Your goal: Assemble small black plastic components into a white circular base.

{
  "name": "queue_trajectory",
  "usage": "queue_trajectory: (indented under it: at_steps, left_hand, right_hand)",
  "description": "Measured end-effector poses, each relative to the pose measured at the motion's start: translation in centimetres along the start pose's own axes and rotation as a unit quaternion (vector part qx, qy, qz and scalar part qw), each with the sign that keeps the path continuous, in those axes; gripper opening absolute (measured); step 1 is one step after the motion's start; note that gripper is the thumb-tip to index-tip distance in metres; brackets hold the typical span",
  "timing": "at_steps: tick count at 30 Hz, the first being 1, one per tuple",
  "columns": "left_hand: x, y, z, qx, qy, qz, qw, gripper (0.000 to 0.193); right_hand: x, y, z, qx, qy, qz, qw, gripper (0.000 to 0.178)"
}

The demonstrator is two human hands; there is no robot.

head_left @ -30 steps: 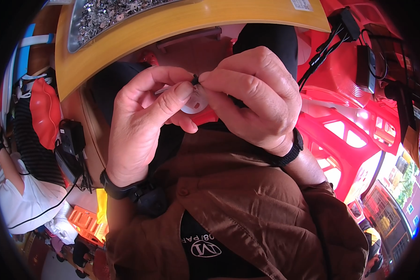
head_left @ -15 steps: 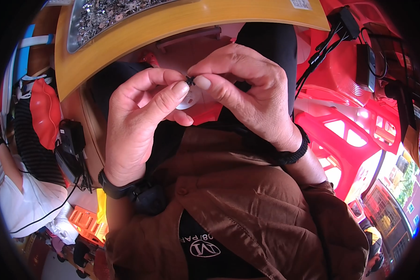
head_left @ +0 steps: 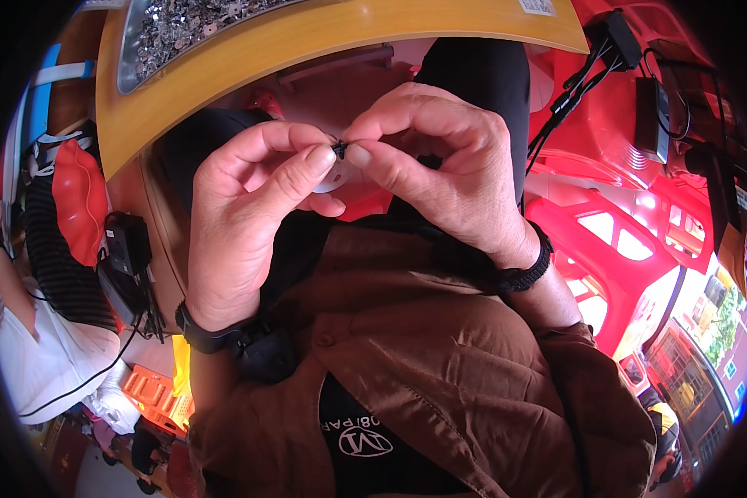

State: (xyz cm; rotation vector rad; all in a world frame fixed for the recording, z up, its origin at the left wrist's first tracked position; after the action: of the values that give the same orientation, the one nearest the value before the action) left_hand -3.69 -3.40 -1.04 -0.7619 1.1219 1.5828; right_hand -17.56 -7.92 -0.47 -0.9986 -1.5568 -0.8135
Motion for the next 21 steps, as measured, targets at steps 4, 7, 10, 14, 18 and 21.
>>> queue_trajectory:
  at_steps: [4, 7, 10, 14, 18, 21]
  left_hand:
    - [0.2, 0.0, 0.0, 0.016, -0.01, 0.006, 1.0, 0.018]
    - [0.6, -0.1, 0.1, 0.035, -0.018, 0.02, 0.999, 0.024]
    - [0.6, 0.1, 0.0, 0.052, -0.022, 0.056, 0.997, 0.026]
    - [0.5, -0.1, 0.0, 0.022, -0.031, 0.093, 0.995, 0.028]
    - [0.3, 0.2, -0.1, 0.017, -0.024, 0.101, 0.995, 0.029]
    - [0.4, 0.1, -0.1, 0.017, -0.019, 0.092, 0.995, 0.029]
  right_hand:
    - [-0.2, -0.2, 0.1, 0.023, 0.033, 0.002, 0.999, 0.009]
    - [0.0, -0.5, 0.1, 0.002, 0.002, 0.006, 1.0, 0.009]
    - [0.7, -0.9, 0.0, -0.038, -0.046, 0.029, 0.998, 0.005]
    - [1.1, -1.0, 0.0, -0.038, -0.076, 0.066, 0.994, 0.006]
    - [1.7, -1.0, 0.0, -0.046, -0.112, 0.136, 0.983, 0.009]
    - [2.0, -0.8, 0.2, -0.053, -0.13, 0.164, 0.976, 0.012]
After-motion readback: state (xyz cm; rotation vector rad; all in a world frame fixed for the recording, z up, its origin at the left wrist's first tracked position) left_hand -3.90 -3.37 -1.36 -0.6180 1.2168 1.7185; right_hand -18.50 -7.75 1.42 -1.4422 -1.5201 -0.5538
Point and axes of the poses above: each hand's wrist, its own z-axis away from the middle knuckle, its own y-axis out of the palm, x = y × z, the point moved 7 cm from there along -z, towards the middle knuckle, and after that the axes turned 1 degree about -y, right-handed, at the moved point
